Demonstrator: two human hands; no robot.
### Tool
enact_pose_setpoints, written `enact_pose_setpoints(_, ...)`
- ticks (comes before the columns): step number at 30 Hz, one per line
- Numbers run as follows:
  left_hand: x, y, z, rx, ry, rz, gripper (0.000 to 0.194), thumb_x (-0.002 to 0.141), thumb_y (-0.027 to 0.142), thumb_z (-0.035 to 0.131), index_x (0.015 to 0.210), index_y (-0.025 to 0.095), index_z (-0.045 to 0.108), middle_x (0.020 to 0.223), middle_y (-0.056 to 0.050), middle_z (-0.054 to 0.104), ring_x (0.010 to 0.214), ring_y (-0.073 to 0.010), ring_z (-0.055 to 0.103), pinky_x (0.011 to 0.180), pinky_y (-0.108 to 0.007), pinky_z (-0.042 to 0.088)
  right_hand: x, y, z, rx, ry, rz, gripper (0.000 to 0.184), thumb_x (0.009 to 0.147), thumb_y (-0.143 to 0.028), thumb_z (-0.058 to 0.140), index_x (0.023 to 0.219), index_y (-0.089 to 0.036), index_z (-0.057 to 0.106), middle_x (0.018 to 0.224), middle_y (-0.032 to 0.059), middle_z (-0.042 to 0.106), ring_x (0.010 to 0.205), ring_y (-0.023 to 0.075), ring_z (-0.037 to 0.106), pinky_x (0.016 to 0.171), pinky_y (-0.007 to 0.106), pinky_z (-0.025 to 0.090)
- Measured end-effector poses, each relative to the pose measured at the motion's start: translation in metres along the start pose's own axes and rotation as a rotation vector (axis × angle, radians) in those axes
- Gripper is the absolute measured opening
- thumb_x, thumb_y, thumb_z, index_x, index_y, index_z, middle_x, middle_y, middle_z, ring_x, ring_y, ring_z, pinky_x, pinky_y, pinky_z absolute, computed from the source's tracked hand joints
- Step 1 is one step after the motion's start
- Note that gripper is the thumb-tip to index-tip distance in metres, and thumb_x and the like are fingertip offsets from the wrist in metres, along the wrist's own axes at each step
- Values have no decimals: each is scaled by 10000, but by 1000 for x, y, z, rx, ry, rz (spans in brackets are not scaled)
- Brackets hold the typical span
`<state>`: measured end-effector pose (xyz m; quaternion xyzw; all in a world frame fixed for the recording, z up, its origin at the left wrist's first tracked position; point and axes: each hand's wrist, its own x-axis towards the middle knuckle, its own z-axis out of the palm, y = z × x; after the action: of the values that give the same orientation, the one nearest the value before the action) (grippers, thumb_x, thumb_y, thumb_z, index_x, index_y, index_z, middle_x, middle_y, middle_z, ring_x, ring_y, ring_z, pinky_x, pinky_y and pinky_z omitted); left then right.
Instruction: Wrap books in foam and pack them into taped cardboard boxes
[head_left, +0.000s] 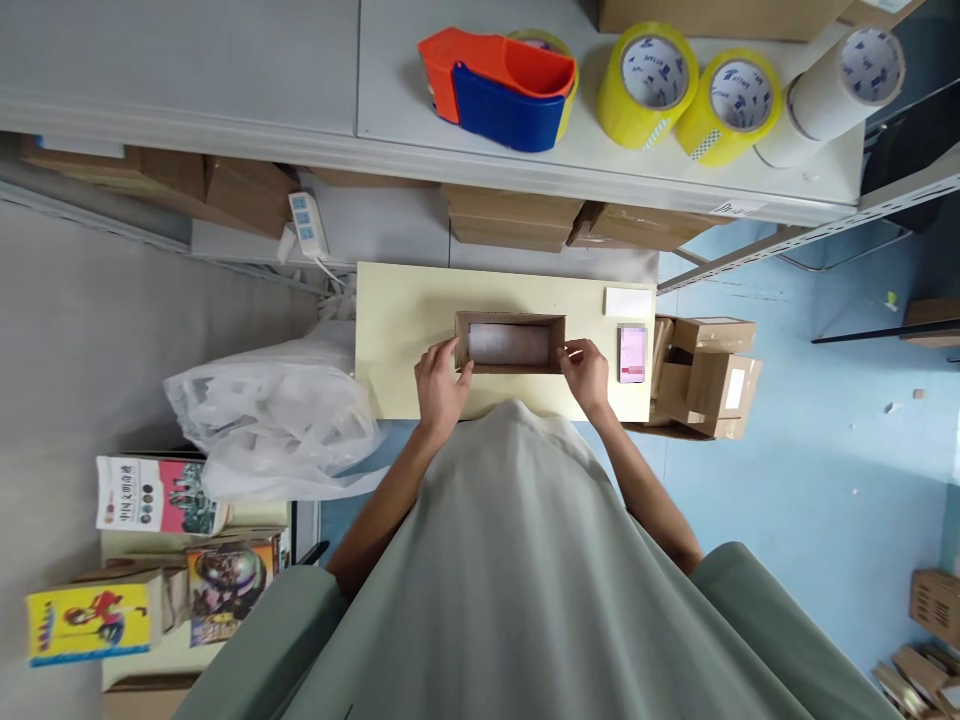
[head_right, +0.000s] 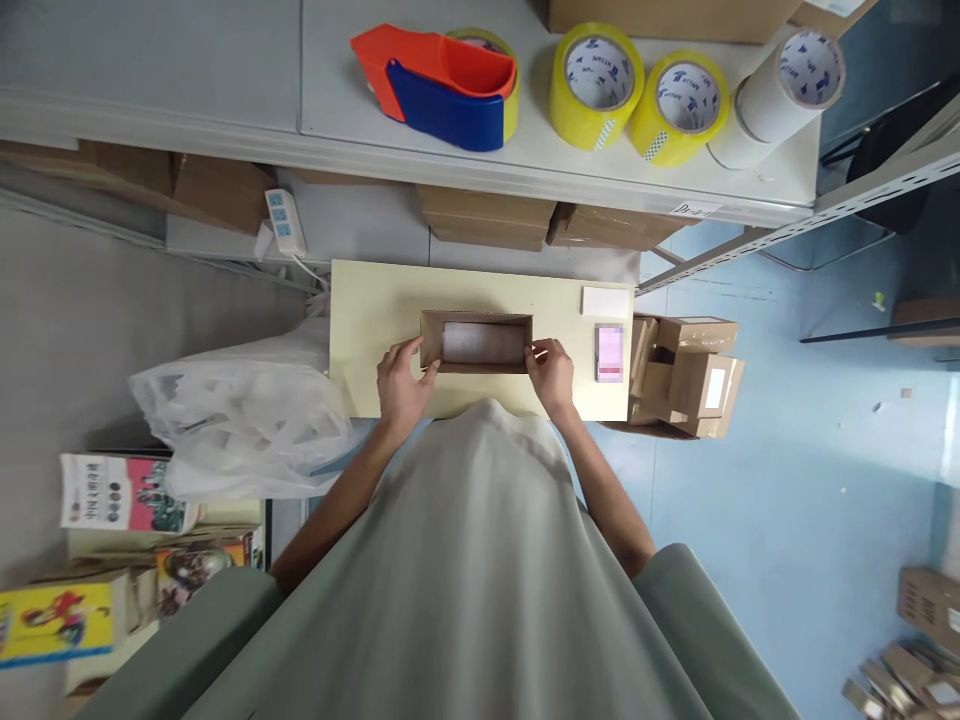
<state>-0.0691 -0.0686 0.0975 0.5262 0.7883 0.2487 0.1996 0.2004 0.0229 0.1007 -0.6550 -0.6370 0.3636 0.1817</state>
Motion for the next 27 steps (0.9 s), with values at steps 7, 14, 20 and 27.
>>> enact_pose_setpoints(7, 3, -7, -5, -45, -44, 51, 506, 992, 224, 706, 1493, 239, 631, 1445, -184, 676, 1360, -358, 668, 1205, -530, 540, 59, -7, -13, 92, -79, -13, 691, 949, -837, 696, 1266, -225, 739, 883, 57, 788, 710, 263, 754, 756, 403, 619)
enact_pose_setpoints(14, 0, -7, 0, -36, -114, 116, 441, 1015, 230, 670, 1454, 278, 655, 1490, -161, 598, 1327, -318, 655, 1197, -501, 553, 102, -6, -6, 279, -288, -8, 742, 861, -902, 723, 1103, -203, 770, 622, -37, 614, 492, 169, 604, 550, 323, 518)
enact_pose_setpoints(20, -2, -12, 6, -79, -141, 151, 359, 1037, 203, 609, 1378, 277, 690, 1509, -145, 576, 1278, -298, 673, 1181, -503, 571, 95, 1, -3, 318, -359, 3, 898, 813, -988, 677, 1189, -178, 765, 608, -42, 604, 476, 172, 597, 510, 317, 505)
enact_pose_setpoints(27, -6, -20, 11, -82, -46, 190, 377, 1052, 155, 540, 1327, 316, 741, 1494, -114, 632, 1225, -281, 677, 1196, -511, 572, 65, 3, -11, 18, -241, -122, 766, 976, -923, 548, 1044, -210, 821, 636, 1, 679, 586, 232, 749, 676, 331, 557)
